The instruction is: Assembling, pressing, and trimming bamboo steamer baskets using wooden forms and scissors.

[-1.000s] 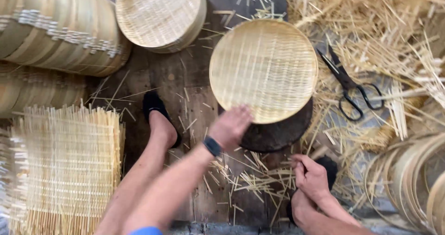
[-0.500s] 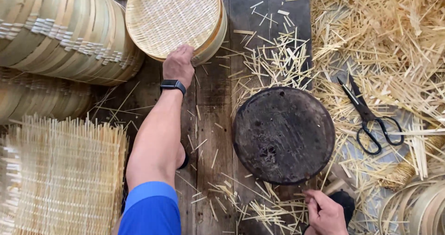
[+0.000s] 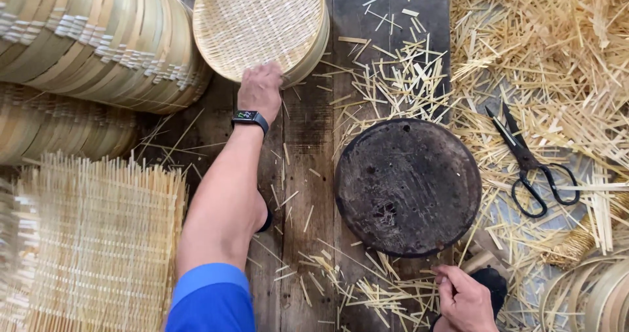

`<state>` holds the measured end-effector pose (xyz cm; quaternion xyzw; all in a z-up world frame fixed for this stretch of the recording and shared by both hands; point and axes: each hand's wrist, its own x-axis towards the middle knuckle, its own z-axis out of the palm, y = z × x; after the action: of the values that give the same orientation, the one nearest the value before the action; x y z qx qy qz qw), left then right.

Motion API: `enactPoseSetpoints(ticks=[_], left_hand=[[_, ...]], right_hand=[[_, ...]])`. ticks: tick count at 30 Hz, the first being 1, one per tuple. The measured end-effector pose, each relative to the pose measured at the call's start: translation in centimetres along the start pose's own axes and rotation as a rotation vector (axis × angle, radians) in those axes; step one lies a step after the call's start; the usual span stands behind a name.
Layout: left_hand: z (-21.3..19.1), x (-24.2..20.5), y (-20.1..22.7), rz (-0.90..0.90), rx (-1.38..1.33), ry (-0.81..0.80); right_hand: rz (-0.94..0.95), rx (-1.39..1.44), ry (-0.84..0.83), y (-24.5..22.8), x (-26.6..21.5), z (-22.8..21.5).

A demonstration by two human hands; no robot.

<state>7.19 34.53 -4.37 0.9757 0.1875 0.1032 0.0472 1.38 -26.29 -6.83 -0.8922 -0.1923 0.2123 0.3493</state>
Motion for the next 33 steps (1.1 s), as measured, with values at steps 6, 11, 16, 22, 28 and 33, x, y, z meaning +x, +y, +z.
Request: enactPoseSetpoints(ticks=[6,11,16,22,28,33], left_hand=[[-15.4,-9.6,3.0,-0.029,0.216,-0.228],[-20.3,-25.0,-1.5,-0.297,0.537,-0.207],[-21.8,-29.2,-3.0,-0.587,0.218,-0.436],[-20.5,-37.0,-4.5,-0.852,0.328,-0.633],[-20.2,-42.3,-8.8,-0.65,0.06,-0.21],[-21.8,-39.8,-4.3,-0.961,0.132,-0.37]], right_hand=[[-0.049,0.016,-0.013,0.5,0.0,-0.2],[0.004,0.028,-0.036,-1.5,0.2,-1.0],[0.029,0.055,-0.036,-0.6,0.0,-0.7],[-0.141,0.059,0.03,-0.8,0.0,-0.9],[-0.014,0.06,-0.042,-1.1,0.0,-1.5],[-0.08,0.081,-0.011,-0.6,0.0,-1.3]])
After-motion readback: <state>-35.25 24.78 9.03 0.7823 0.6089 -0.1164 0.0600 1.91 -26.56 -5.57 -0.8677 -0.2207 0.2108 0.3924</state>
